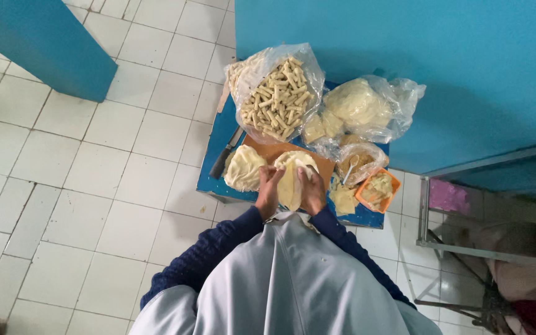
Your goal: The person flattens and shapes pieces of dough by hand on a small board, pressing and stretching them into rounds. They then cut a flattened dough round into wedge-shaped pieces with a knife and place the dough pieces into a plastic bag.
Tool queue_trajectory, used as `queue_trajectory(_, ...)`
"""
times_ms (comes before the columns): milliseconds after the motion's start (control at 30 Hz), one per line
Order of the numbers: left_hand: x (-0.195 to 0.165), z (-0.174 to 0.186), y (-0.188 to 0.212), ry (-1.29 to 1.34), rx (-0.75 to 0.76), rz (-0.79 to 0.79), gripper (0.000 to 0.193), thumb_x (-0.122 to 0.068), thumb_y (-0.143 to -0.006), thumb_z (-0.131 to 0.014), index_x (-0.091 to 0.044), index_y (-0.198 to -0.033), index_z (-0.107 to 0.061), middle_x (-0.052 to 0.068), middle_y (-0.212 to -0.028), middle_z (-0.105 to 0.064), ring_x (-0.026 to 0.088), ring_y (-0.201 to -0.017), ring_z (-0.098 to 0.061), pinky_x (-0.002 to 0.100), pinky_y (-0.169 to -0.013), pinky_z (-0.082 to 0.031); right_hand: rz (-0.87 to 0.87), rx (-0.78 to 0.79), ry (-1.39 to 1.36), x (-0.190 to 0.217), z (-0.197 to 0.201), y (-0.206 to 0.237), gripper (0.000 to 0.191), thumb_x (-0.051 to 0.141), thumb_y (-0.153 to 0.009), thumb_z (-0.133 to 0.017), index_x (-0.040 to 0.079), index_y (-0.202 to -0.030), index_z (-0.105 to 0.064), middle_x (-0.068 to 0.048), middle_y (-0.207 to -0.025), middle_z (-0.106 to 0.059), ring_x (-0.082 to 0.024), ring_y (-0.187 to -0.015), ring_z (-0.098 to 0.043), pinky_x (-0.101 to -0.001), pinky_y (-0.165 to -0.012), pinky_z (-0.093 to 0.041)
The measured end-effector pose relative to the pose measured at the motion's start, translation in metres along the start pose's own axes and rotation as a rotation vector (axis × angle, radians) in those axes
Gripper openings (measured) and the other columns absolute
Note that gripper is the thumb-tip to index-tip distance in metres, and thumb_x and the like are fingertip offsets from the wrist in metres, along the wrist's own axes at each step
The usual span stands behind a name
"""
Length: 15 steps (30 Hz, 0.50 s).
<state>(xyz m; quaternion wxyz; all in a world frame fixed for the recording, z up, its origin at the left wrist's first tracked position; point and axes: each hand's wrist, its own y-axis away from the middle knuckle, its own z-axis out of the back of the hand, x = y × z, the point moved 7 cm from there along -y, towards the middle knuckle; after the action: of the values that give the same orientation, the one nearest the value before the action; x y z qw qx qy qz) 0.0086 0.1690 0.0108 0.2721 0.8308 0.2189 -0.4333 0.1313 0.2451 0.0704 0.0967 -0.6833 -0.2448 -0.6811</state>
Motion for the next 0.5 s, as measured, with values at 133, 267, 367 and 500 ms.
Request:
queue_trajectory(133,-0.007,0.002,-0.018,-0.331,0.021,-0.019,0.039,-0.021,-0.092,-0.072,-0.001,-0.121,-0.056,0.004,-0.101,-0.067,0.012,-0.089,-0.062,0.028,-0.075,-0.052,0.107,-0.003,0.164,-0.002,0.001,-0.002,0.041,0.033,-0.104,-0.064,0.0,-0.128,-0.067,-0.007,-0.114,-0.074,-0.013,-0.102,-0.066,-0.0291,-0.09,-0.053)
queue_trajectory(267,-0.01,0.021,-0.028,-0.309,0.072,0.01,0.051,-0.025,-0.1,-0.07,0.008,-0.136,-0.057,0.009,-0.112,-0.071,0.014,-0.099,-0.063,0.029,-0.084,-0.053,-0.178,0.074,-0.334,-0.034,0.003,-0.002,0.044,0.03,-0.104,-0.063,0.002,-0.138,-0.06,-0.01,-0.129,-0.068,-0.021,-0.118,-0.063,-0.0393,-0.103,-0.049)
queue_trajectory(367,-0.006,0.032,-0.031,-0.162,0.096,0.069,0.049,-0.026,-0.103,-0.062,0.009,-0.137,-0.056,0.011,-0.113,-0.069,0.015,-0.098,-0.061,0.031,-0.082,-0.052,-0.457,0.157,-0.924,-0.049,-0.014,0.008,0.048,0.029,-0.103,-0.062,0.006,-0.144,-0.053,-0.012,-0.141,-0.061,-0.029,-0.128,-0.059,-0.0488,-0.11,-0.046)
queue_trajectory(500,-0.007,0.041,-0.038,-0.005,0.113,0.114,0.058,-0.027,-0.103,-0.058,0.004,-0.15,-0.041,0.01,-0.138,-0.06,0.015,-0.123,-0.055,0.027,-0.103,-0.045,-0.403,0.042,-1.011,-0.055,-0.008,0.014,0.046,0.027,-0.099,-0.06,0.008,-0.141,-0.055,-0.01,-0.14,-0.064,-0.027,-0.131,-0.058,-0.0523,-0.111,-0.045)
